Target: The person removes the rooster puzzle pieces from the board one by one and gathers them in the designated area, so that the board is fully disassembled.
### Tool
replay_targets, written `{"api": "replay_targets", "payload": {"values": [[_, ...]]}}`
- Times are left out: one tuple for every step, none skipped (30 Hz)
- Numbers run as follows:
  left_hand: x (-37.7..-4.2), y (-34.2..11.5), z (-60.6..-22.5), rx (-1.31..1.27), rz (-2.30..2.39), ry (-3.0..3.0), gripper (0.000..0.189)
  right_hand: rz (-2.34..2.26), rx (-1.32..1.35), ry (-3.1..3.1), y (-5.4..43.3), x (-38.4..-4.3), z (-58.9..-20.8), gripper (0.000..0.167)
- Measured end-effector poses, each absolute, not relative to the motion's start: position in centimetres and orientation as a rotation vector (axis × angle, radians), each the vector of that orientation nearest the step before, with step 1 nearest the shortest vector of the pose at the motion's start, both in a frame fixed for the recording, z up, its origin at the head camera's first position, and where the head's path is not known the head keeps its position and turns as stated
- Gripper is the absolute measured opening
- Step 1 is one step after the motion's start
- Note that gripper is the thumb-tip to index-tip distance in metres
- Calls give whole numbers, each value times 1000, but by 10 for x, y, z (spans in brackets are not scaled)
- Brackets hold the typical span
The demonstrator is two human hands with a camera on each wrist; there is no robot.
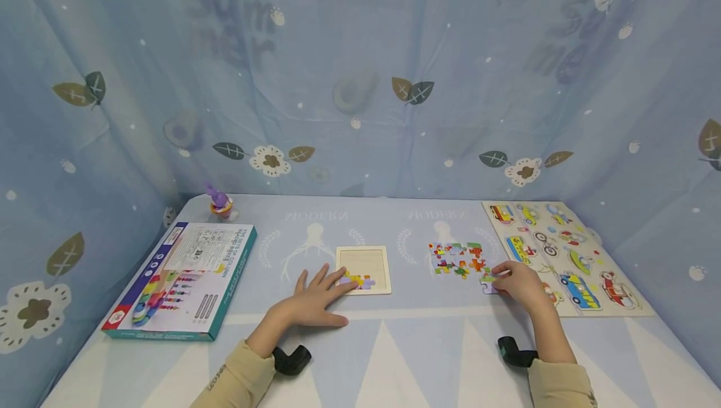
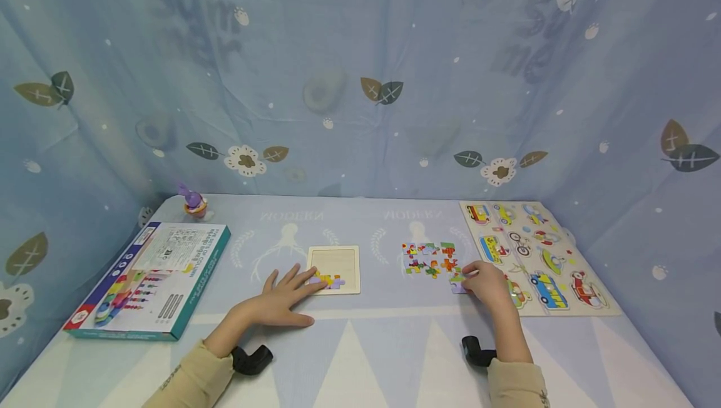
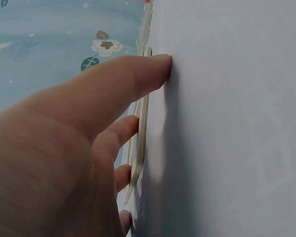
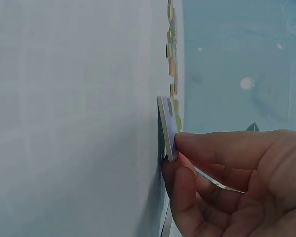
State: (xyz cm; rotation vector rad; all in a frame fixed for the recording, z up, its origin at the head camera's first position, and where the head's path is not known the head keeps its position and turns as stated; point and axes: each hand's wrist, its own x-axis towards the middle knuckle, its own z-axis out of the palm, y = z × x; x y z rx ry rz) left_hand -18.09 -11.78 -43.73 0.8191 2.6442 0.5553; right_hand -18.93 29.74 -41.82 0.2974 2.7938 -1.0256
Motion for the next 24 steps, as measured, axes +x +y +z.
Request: {"api": "replay_targets", "payload": {"values": [[-181, -118, -437, 818, 557, 2643, 69, -1016, 303, 2797, 297, -189, -418, 27], [-181, -118, -437, 818, 558, 2641, 69, -1009, 307, 2801, 298, -190, -418, 28], [-181, -118, -437, 818, 560, 2640, 69, -1000, 314, 2807, 297, -190, -418, 28], [-181, -118, -437, 818, 560, 2640, 69, -992, 317, 2815, 297, -190, -418, 29], [-181, -118, -437, 819, 561, 2639, 69, -986, 317, 2825, 297, -190, -418, 29], [-181, -118, -437, 822, 562, 2639, 69, -982, 317, 2836, 297, -190, -418, 30], [-181, -118, -437, 824, 561, 2640, 69, -982, 319, 2845, 296, -190, -418, 30], [-181, -118, -438, 827, 560, 2640, 68, -986, 321, 2855, 296, -190, -418, 30], [-181, -119, -438, 829, 558, 2642, 68, -995, 320, 2864, 295, -190, -418, 30], [-181, -119, -438, 830, 557, 2643, 68, -1009, 312, 2870, 294, -190, -418, 29], [-181, -119, -438, 830, 559, 2642, 68, -1032, 296, 2874, 294, -190, -418, 29], [-181, -119, -438, 829, 561, 2641, 69, -1049, 282, 2879, 293, -190, -418, 29], [-181, -119, -438, 828, 559, 2642, 69, -1067, 265, 2883, 292, -190, -418, 29], [-181, -119, -438, 825, 558, 2642, 69, -1087, 247, 2885, 291, -190, -418, 29], [-181, -119, -438, 824, 556, 2642, 69, -1099, 226, 2888, 290, -190, -418, 29], [-181, -119, -438, 823, 554, 2642, 69, -1110, 206, 2891, 289, -190, -417, 28], [-182, -119, -438, 823, 553, 2642, 69, -1125, 189, 2893, 288, -191, -417, 28], [-182, -119, -438, 823, 550, 2643, 69, -1136, 177, 2893, 286, -191, -417, 27], [-182, -119, -438, 822, 547, 2644, 70, -1147, 163, 2894, 284, -192, -417, 27], [-182, -119, -438, 820, 547, 2644, 70, -1154, 149, 2893, 283, -193, -417, 27], [-182, -118, -438, 820, 547, 2645, 70, -1165, 135, 2893, 281, -194, -417, 26], [-182, -118, -438, 818, 546, 2646, 70, -1176, 124, 2889, 279, -195, -417, 26], [-182, -118, -439, 815, 545, 2647, 70, -1181, 116, 2886, 277, -197, -417, 26], [-182, -118, -439, 813, 544, 2648, 70, -1187, 104, 2881, 275, -198, -418, 26]]}}
